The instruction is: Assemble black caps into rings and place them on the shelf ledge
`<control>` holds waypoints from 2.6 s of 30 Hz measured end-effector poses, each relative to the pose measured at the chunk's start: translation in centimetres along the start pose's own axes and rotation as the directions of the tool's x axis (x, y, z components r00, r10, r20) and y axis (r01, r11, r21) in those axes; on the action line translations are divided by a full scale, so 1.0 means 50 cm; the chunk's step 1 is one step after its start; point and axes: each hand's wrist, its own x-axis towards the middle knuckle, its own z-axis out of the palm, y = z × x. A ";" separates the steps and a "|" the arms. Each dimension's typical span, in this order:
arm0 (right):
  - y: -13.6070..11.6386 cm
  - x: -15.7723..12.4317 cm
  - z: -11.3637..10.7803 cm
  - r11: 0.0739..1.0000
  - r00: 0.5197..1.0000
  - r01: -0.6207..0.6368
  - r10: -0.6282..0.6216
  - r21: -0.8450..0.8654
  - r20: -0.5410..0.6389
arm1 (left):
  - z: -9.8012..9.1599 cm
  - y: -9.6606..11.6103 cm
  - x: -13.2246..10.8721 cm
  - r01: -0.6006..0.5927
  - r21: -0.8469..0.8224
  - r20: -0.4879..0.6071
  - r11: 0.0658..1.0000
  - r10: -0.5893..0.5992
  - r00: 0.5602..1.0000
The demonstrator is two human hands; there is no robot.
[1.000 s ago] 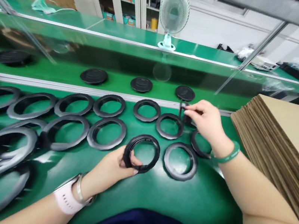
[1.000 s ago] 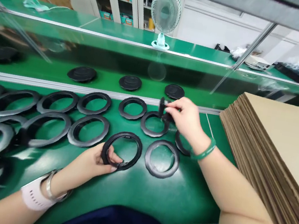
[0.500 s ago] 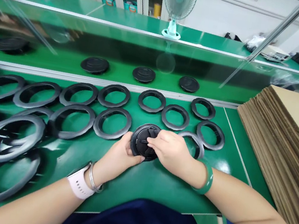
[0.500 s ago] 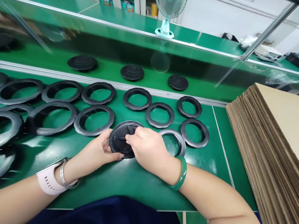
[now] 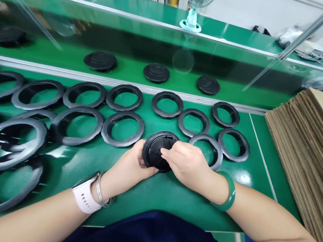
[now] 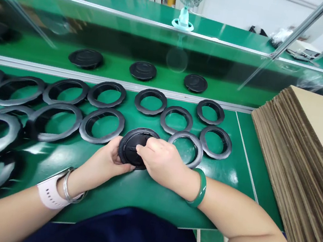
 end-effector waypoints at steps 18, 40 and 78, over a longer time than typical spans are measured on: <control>-0.001 0.005 0.005 0.989 0.982 -0.144 0.137 0.041 0.134 | 0.004 0.011 -0.004 0.011 -0.026 0.017 1.000 -0.010 1.000; -0.005 0.010 -0.007 0.987 0.945 -0.156 0.142 0.023 0.295 | 0.001 0.013 -0.006 0.029 0.095 -0.006 0.995 -0.028 1.000; 0.000 0.018 -0.021 0.995 0.981 0.099 -0.093 -0.027 0.172 | 0.003 0.025 -0.005 0.001 -0.167 0.142 0.986 0.023 0.990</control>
